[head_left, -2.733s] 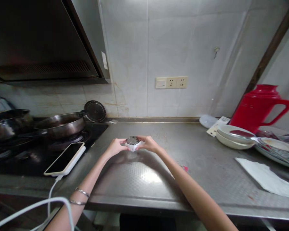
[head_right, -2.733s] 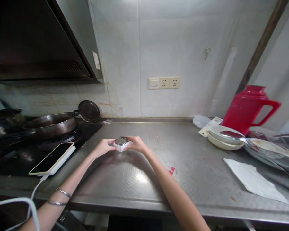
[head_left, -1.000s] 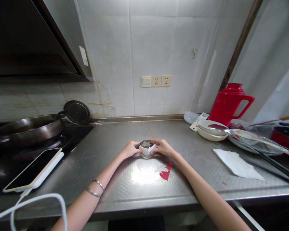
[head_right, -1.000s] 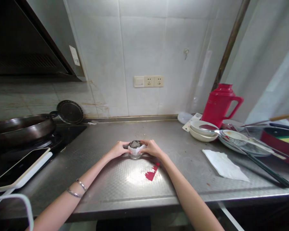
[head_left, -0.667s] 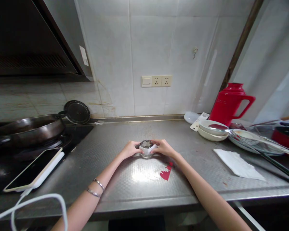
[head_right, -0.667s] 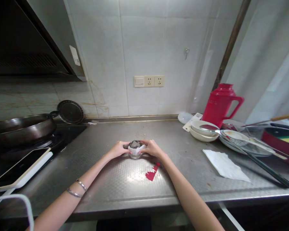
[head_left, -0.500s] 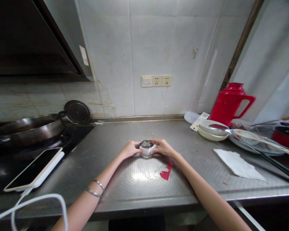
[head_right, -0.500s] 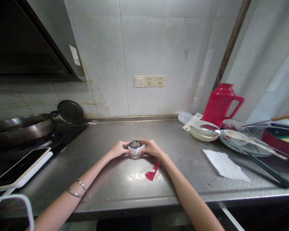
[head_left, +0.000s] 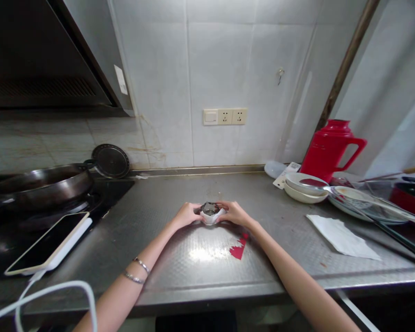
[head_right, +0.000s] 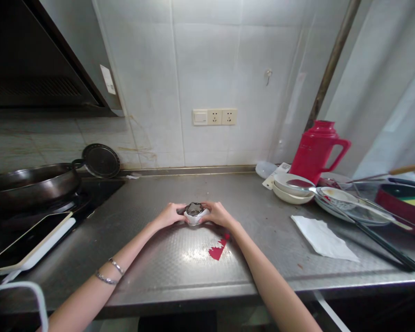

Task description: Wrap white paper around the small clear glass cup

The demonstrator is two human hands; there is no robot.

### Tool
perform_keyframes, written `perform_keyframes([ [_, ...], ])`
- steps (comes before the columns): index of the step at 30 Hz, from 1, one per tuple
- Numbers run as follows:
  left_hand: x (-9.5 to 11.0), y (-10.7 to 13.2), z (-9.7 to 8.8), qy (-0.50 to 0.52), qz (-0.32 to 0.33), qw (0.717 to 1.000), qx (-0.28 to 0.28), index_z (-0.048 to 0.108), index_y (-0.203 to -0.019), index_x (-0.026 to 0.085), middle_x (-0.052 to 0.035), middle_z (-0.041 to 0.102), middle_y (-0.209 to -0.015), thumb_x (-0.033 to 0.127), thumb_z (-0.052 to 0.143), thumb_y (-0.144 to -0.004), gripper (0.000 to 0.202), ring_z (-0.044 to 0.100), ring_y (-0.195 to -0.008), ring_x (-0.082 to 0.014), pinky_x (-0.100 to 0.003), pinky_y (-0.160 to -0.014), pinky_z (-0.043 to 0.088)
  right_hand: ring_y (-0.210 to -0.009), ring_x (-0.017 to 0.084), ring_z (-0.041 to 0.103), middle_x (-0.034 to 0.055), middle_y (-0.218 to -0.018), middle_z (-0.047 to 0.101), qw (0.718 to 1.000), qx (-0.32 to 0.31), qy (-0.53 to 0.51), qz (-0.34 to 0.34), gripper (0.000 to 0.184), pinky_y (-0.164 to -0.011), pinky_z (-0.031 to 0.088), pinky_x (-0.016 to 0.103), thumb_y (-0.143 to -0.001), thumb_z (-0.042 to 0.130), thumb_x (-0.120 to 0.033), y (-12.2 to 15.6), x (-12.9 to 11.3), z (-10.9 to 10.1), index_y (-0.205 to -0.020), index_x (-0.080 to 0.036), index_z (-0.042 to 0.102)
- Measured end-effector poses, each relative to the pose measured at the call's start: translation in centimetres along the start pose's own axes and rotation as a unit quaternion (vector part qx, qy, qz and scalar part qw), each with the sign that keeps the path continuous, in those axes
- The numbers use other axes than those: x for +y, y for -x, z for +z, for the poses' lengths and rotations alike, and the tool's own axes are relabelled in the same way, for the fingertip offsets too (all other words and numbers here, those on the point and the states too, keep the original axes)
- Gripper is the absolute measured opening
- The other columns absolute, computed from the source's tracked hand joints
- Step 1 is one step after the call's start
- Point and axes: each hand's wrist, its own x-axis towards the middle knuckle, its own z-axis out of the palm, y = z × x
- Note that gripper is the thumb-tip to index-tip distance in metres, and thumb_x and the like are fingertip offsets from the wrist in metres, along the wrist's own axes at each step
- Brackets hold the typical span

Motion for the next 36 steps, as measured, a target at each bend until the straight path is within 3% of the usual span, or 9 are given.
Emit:
perform_keyframes([
  [13,0.1,0.1,-0.4,-0.038,0.014,0.999,-0.015,0.072,-0.098,0.021,-0.0024,0.072,-0.097,0.037,0.073,-0.06,0.041,0.063,-0.09,-0.0239,-0.025,-0.079,0.043,-0.099,0.025,0.064,0.0089,-0.11,0.068,0.999,-0.017,0.038,-0.01,0.066,-0.085,0.049,0.036,-0.056,0.08,-0.036,-0.1,0.5,-0.5,-0.116,-0.018,0.061],
  [18,-0.4,0.0,-0.9,-0.07,0.011,0.997,-0.008,0.07,-0.103,0.021,-0.0073,0.07,-0.105,0.047,0.077,-0.056,0.054,0.062,-0.1,-0.0282,-0.03,-0.087,0.042,-0.077,0.02,0.065,0.0053,-0.085,0.071,0.996,0.03,0.081,0.001,0.039,-0.069,0.05,0.029,-0.06,0.075,-0.031,0.0,-0.1,-1.5,-0.095,-0.016,0.067],
  [21,-0.5,0.0,-1.5,-0.083,-0.016,0.996,0.003,0.068,-0.109,0.017,-0.013,0.064,-0.118,0.048,0.078,-0.054,0.063,0.057,-0.112,-0.032,-0.035,-0.096,0.039,-0.067,0.016,0.063,0.0014,-0.07,0.068,0.995,0.009,0.1,0.001,0.02,-0.062,0.046,0.025,-0.065,0.07,-0.031,0.1,-0.7,-1.9,-0.078,-0.016,0.069],
  [26,0.5,0.2,-2.4,-0.091,-0.015,0.993,0.075,0.068,-0.107,0.014,-0.0164,0.06,-0.122,0.047,0.073,-0.064,0.055,0.054,-0.117,-0.0305,-0.039,-0.102,0.038,-0.065,0.015,0.061,0.0014,-0.066,0.067,0.997,-0.019,0.075,-0.014,0.022,-0.062,0.044,0.024,-0.07,0.068,-0.038,0.2,-1.7,-2.6,-0.068,-0.016,0.068],
  [30,2.2,0.6,-2.8,-0.092,0.049,0.969,0.223,0.072,-0.088,0.017,-0.01,0.072,-0.096,0.04,0.061,-0.08,0.027,0.067,-0.09,-0.0224,-0.034,-0.085,0.049,-0.067,0.015,0.059,0.0019,-0.068,0.066,0.998,0.045,0.016,-0.032,0.027,-0.062,0.043,0.024,-0.072,0.068,-0.042,0.2,-2.6,-2.8,-0.069,-0.015,0.066],
  [32,3.3,0.8,-2.8,-0.059,0.066,0.952,0.293,0.072,-0.077,0.018,-0.0067,0.073,-0.08,0.039,0.058,-0.082,0.026,0.067,-0.074,-0.0181,-0.028,-0.07,0.052,-0.068,0.014,0.058,0.0019,-0.069,0.065,0.996,0.082,-0.028,-0.037,0.028,-0.062,0.043,0.024,-0.071,0.069,-0.043,0.2,-3.0,-2.6,-0.069,-0.015,0.065],
  [34,4.3,1.1,-2.5,-0.001,0.066,0.951,0.301,0.072,-0.076,0.017,-0.0062,0.073,-0.079,0.041,0.059,-0.081,0.027,0.067,-0.072,-0.017,-0.026,-0.065,0.052,-0.068,0.014,0.058,0.0018,-0.07,0.065,0.992,0.104,-0.063,-0.04,0.028,-0.063,0.044,0.024,-0.07,0.07,-0.043,0.2,-3.3,-2.2,-0.069,-0.016,0.064],
  [36,5.1,1.3,-2.0,0.062,0.05,0.967,0.241,0.072,-0.083,0.015,-0.007,0.073,-0.084,0.042,0.063,-0.077,0.028,0.068,-0.075,-0.0178,-0.026,-0.067,0.053,-0.068,0.014,0.059,0.0015,-0.071,0.064,0.989,0.113,-0.085,-0.041,0.029,-0.064,0.045,0.025,-0.07,0.071,-0.044,0.2,-3.6,-1.6,-0.07,-0.016,0.064],
])
